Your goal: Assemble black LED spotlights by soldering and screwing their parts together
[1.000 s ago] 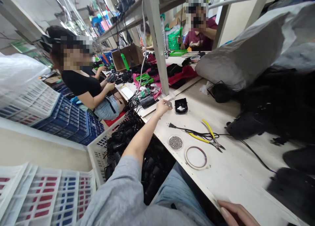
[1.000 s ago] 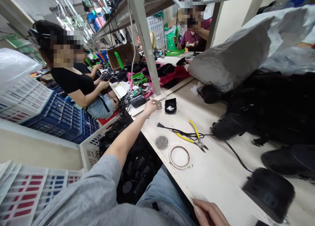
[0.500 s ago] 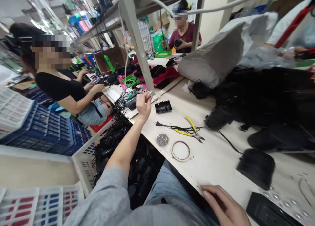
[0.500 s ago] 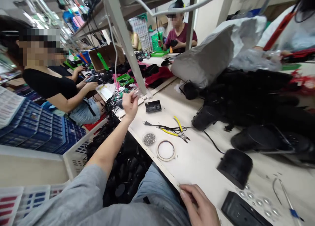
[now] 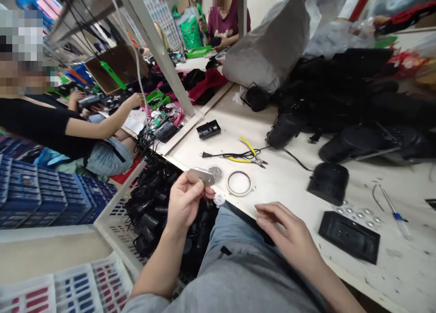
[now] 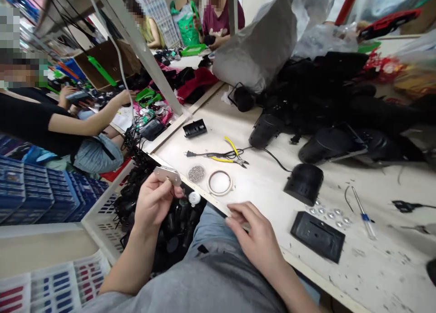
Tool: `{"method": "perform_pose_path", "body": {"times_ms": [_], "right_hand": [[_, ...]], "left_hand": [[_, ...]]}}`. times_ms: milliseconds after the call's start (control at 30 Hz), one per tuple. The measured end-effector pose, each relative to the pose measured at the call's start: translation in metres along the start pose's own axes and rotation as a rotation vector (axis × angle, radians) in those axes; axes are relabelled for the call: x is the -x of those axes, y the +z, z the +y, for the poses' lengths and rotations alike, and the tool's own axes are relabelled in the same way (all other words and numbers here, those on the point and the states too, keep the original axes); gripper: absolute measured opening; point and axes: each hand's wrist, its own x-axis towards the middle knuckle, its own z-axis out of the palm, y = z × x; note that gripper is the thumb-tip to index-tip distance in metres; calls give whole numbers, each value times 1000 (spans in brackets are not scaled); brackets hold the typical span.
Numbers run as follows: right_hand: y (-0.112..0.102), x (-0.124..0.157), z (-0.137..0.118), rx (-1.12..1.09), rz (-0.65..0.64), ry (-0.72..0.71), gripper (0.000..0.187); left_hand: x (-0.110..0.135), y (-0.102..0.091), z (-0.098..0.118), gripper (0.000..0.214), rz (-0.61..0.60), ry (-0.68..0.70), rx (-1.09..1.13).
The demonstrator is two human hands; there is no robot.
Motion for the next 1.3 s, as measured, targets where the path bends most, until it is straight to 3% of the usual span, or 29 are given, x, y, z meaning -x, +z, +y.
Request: {"method": "perform_pose_path", "body": {"times_ms": [133,233,333,433,633,733,833,933,1033,1133,1233,1300], "right_hand": [[26,2,-8,-111,-126,-121,48],[35,14,-4,-157,-141,-143,30],[23,33,4,-330,-116,59,16],[2,57,14,-659,-137,315,25],[-12,96,39,-877,81,499,37],[-12,105,48,-892,218,524,38],[-14,106,52,-942,289,526,38],[-15,97,53,-1003,271,498,38],[-16,78,44,-1029,194,427,35],[-16,55,22,-1046,67,337,28],[-12,34,-11,-1042,-87,220,19],[-9,19,-33,-952,-108,60,14]], "left_hand": [[30,29,-16,36,-227,-243,63],[38,55,-31,37,-352,-239,51],[33,81,-49,36,-462,-152,19],[23,106,-69,37,-647,-219,-14],[5,139,-105,61,-1064,-529,-61],[-1,144,-115,65,-1224,-520,-120],[-8,148,-119,58,-1291,-388,-217],[-15,151,-114,56,-1264,-234,-294],[-23,152,-96,48,-1182,-222,-380],[-29,145,-62,37,-1072,-118,-349],[-32,129,-19,30,-1000,130,-304],[-32,114,9,28,-955,323,-309]]}}
